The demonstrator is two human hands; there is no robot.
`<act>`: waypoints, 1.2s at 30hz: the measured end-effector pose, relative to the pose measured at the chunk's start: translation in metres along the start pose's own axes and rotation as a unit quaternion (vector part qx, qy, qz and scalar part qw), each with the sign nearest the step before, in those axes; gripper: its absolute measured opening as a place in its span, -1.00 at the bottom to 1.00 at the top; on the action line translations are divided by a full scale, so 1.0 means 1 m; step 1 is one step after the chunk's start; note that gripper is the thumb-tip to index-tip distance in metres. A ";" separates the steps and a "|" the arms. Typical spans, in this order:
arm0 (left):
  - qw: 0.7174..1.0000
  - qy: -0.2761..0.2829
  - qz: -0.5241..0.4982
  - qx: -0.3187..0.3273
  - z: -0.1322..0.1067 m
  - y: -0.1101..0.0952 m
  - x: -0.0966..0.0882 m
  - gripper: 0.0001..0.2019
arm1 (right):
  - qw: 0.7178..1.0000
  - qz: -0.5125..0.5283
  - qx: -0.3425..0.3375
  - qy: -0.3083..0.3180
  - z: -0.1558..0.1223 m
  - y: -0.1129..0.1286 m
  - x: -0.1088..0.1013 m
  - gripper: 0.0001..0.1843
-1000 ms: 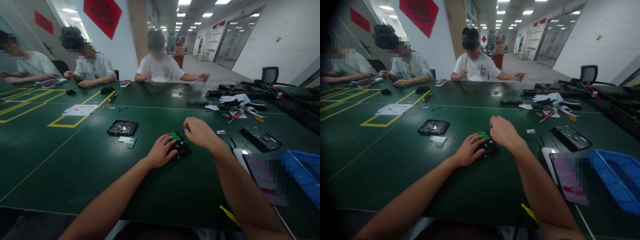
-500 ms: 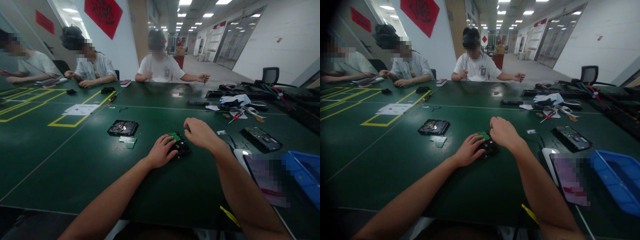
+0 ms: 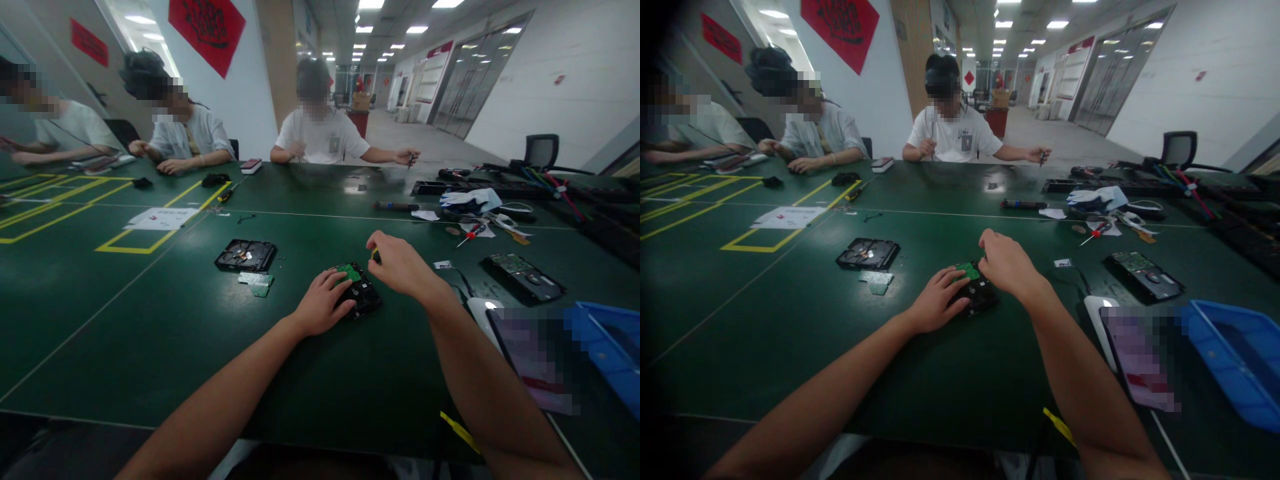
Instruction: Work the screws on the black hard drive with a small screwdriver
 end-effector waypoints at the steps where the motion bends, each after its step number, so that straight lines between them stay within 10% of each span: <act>1: 1.000 0.000 0.000 0.000 0.000 0.000 0.000 -0.45 | 1.000 0.001 -0.003 0.000 0.000 0.000 0.000 -0.70; 36: 1.000 -0.003 0.006 0.008 -0.001 0.001 0.001 -0.45 | 1.000 0.006 -0.006 -0.015 0.002 -0.002 0.004 -0.77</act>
Point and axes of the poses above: each hand's wrist, its own z-axis towards the middle knuckle, its own x-axis out of the palm, y = z × x, the point moved 7 cm from there along z, towards the middle knuckle, and after that the axes turned 10 degrees about -y, right-handed, at the moved point
